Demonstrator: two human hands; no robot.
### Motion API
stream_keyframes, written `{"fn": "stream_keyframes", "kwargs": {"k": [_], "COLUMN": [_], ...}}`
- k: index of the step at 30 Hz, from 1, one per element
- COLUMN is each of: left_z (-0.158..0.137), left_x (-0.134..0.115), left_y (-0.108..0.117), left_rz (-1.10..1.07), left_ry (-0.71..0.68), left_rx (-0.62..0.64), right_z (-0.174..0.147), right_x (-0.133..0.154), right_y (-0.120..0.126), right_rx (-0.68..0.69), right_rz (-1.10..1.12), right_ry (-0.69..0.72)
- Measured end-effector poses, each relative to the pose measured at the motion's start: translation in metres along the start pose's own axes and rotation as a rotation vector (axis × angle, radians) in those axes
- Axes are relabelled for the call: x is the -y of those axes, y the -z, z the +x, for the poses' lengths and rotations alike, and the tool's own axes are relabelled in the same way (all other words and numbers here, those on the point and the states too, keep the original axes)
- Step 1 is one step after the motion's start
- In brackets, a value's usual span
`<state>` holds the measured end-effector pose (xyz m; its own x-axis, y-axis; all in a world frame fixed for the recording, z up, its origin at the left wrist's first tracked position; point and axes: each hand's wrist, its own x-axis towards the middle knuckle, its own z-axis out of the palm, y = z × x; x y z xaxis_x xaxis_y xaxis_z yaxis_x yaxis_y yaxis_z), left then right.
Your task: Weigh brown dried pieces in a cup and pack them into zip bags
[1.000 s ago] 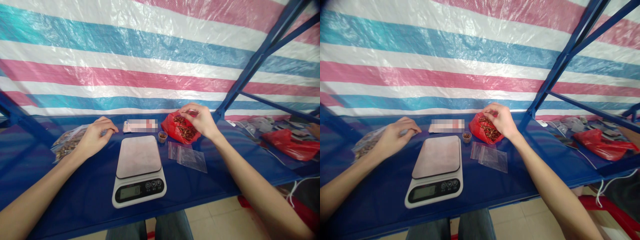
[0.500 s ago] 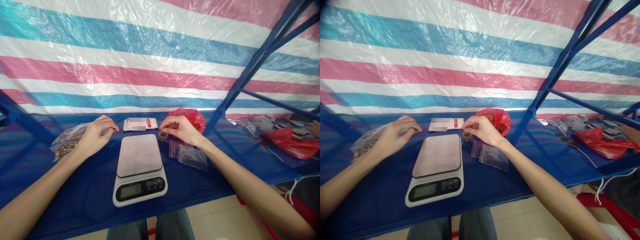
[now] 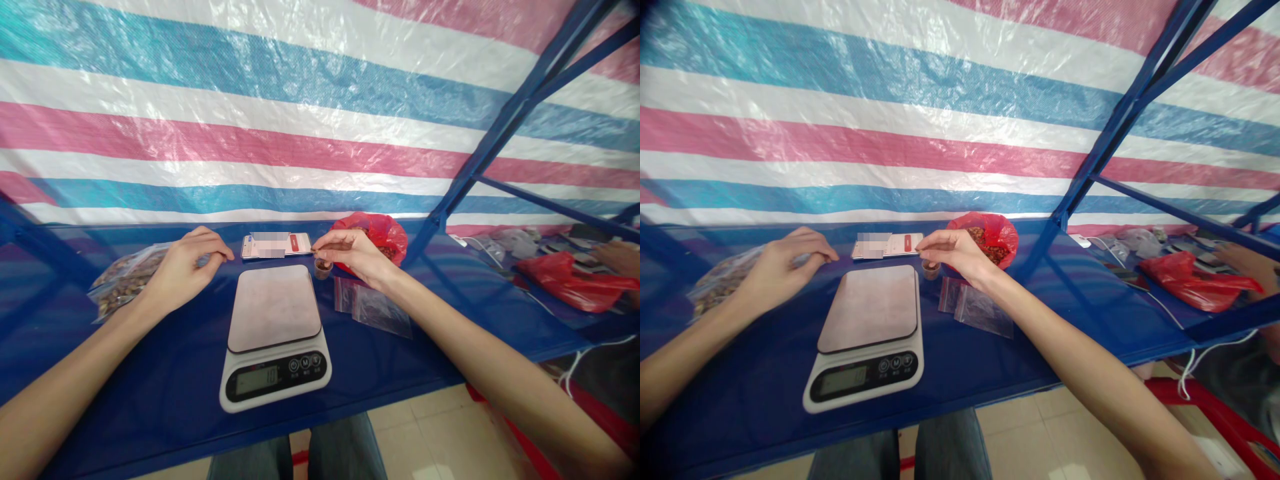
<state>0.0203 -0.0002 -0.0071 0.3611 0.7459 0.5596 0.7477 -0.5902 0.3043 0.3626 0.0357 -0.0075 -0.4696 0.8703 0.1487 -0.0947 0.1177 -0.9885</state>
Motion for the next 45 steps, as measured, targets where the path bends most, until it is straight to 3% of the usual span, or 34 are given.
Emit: {"fn": "stream_keyframes", "kwargs": {"k": [29,36,40,45], "left_z": [0.0,-0.001,-0.001,-0.001], "left_x": [0.001,0.005,0.003,0.001], "left_y": [-0.002,-0.004,-0.003,-0.002], "left_rz": [0.011,-0.001,0.002,0.007], "left_ry": [-0.017,-0.03,-0.032,-0.038], "left_rx": [0.009,-0.011,-0.009,-0.014], "right_z": [-0.001,-0.001,-0.002,-0.007], "right_x": [0.0,0.002,0.003,0.01], "right_y": [0.003,0.008,0.015,0.019], "right_rx": [-0.047,-0.054,-0.044,-0.013], "right_rz": [-0.081,-0.112,-0.227,-0.624], "right_ry": [0.003,0.065,0.14,0.335]}}
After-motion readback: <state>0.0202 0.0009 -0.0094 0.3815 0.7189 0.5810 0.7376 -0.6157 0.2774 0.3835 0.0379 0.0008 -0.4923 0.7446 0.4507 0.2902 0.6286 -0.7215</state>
